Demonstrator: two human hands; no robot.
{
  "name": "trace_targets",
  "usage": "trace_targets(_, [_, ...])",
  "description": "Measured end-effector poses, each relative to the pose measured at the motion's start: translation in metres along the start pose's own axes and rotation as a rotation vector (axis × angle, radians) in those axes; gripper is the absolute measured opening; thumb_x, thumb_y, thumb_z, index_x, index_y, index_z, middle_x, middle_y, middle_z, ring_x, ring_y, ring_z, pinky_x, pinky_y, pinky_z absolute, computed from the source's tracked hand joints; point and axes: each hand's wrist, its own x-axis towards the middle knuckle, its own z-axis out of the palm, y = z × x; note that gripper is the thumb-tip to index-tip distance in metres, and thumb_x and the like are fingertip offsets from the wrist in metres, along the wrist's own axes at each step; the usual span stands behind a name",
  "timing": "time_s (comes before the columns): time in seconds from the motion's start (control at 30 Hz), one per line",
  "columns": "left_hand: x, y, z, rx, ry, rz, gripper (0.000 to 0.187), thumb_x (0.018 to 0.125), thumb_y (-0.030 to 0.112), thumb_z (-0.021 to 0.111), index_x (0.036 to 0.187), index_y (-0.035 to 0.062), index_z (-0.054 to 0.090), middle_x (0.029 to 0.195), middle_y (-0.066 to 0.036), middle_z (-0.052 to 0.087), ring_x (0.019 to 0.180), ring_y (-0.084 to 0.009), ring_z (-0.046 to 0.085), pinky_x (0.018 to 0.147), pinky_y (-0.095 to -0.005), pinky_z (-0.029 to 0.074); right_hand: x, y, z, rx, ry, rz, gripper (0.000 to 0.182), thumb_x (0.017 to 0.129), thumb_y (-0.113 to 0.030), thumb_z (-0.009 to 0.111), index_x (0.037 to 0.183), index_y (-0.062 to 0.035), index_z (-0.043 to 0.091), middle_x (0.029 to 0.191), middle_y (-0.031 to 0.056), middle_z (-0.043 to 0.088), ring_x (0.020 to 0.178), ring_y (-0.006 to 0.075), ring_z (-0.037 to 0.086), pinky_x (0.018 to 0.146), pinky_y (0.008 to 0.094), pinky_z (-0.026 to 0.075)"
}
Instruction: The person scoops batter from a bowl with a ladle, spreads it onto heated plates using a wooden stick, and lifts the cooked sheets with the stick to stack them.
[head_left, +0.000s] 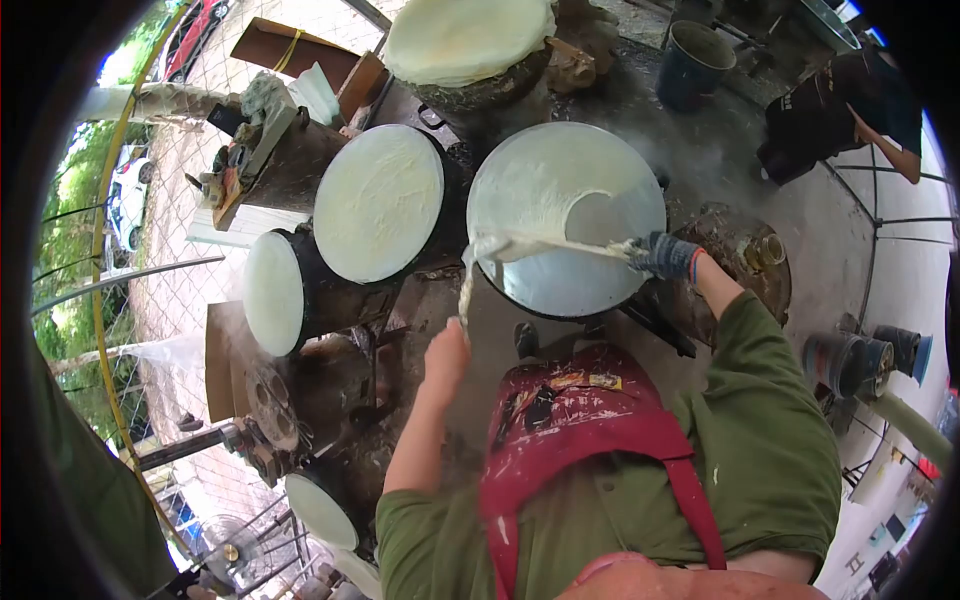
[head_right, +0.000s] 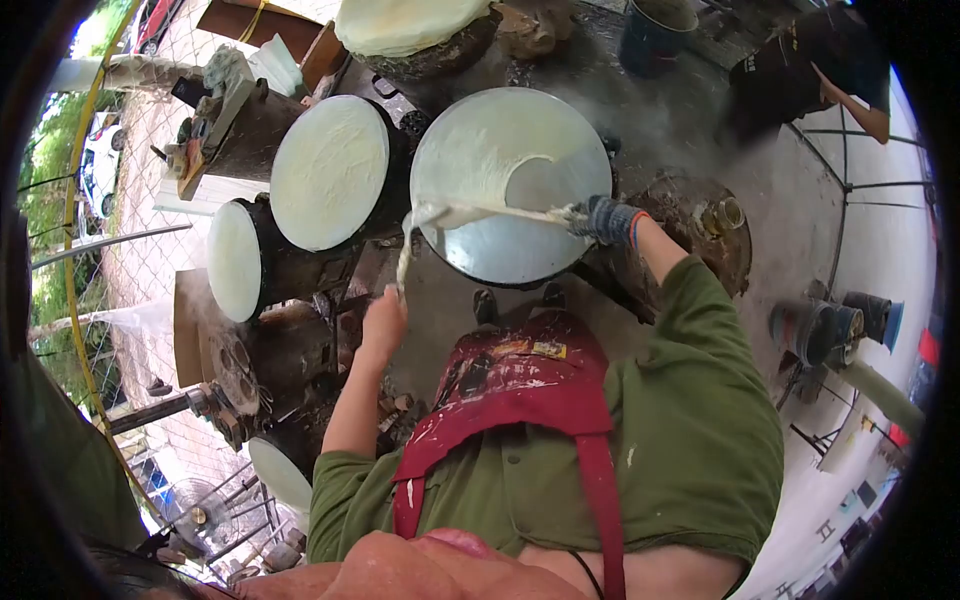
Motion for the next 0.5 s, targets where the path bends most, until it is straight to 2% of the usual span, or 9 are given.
trace_targets(0.1, [-0.046,-0.003,0.026,-0.031,-0.083,0.003,0.014,0.084,0.011,0.044,0.095,0.0021,0.047,0.076,-0.022,0.061,0.075,-0.04,0.06,0.065,-0.0487,0.048,-0.038,0.035,0.048,0.386,0.08,-0.116,0.032,0.078,-0.03,0.066,0.098,-0.0055,0.062,0.062,0.0023,0.057,0.051,0.0144,0.052,0.049,0.0294,0.044])
trace_targets(0.2, [-0.067,0.0,0.05,-0.137,-0.18,0.111,0.017,0.085,0.013,0.046,0.097,0.0018,0.048,0.077,-0.022,0.061,0.076,-0.0375,0.061,0.066,-0.0449,0.048,-0.104,-0.019,0.102,1.083,0.22,-0.069,0.032,0.08,-0.026,0.065,0.105,-0.0076,0.058,0.058,-0.0027,0.05,0.047,0.0097,0.047,0.044,0.0249,0.04])
trace_targets(0.27, [-0.06,-0.005,0.052,-0.227,-0.256,0.234,0.018,0.085,0.013,0.048,0.099,0.0017,0.05,0.077,-0.021,0.061,0.075,-0.0343,0.063,0.065,-0.0411,0.049,-0.109,-0.053,0.146,1.396,0.067,-0.023,0.031,0.082,-0.025,0.064,0.107,-0.008,0.056,0.057,-0.0043,0.046,0.046,0.0068,0.044,0.041,0.0211,0.038])
trace_targets(0.3, [-0.056,-0.013,0.045,-0.392,-0.194,0.289,0.018,0.084,0.012,0.05,0.099,0.0012,0.05,0.076,-0.02,0.061,0.074,-0.0293,0.062,0.064,-0.0382,0.049,-0.103,-0.07,0.163,1.548,-0.013,-0.006,0.031,0.082,-0.024,0.063,0.108,-0.0082,0.055,0.057,-0.0051,0.044,0.046,0.0054,0.042,0.04,0.0192,0.037])
trace_targets(0.37, [-0.055,-0.026,0.013,-0.725,-0.077,0.39,0.017,0.083,0.009,0.054,0.097,0.0,0.051,0.075,-0.016,0.06,0.071,-0.0192,0.062,0.063,-0.0322,0.048,-0.062,-0.096,0.2,1.778,-0.201,-0.39,0.023,0.084,-0.023,0.062,0.101,-0.0083,0.057,0.056,-0.0049,0.043,0.046,0.0023,0.042,0.039,0.0147,0.035])
trace_targets(0.43, [-0.062,-0.042,-0.015,-0.809,0.077,0.31,0.015,0.087,0.011,0.052,0.098,0.0003,0.053,0.074,-0.01,0.058,0.065,-0.0171,0.056,0.062,-0.0294,0.045,-0.011,-0.148,0.228,1.911,0.058,-0.271,0.024,0.084,-0.027,0.06,0.099,-0.0081,0.056,0.055,-0.0027,0.047,0.045,0.0041,0.045,0.038,0.0169,0.038])
trace_targets(0.5, [-0.064,-0.066,-0.025,-0.934,0.293,0.287,0.014,0.089,0.011,0.05,0.096,-0.0003,0.053,0.072,-0.004,0.055,0.061,-0.0125,0.051,0.058,-0.027,0.044,0.028,-0.198,0.241,1.502,0.329,-0.024,0.029,0.088,-0.035,0.054,0.093,-0.0072,0.057,0.056,0.0013,0.053,0.044,0.0106,0.049,0.041,0.0253,0.041])
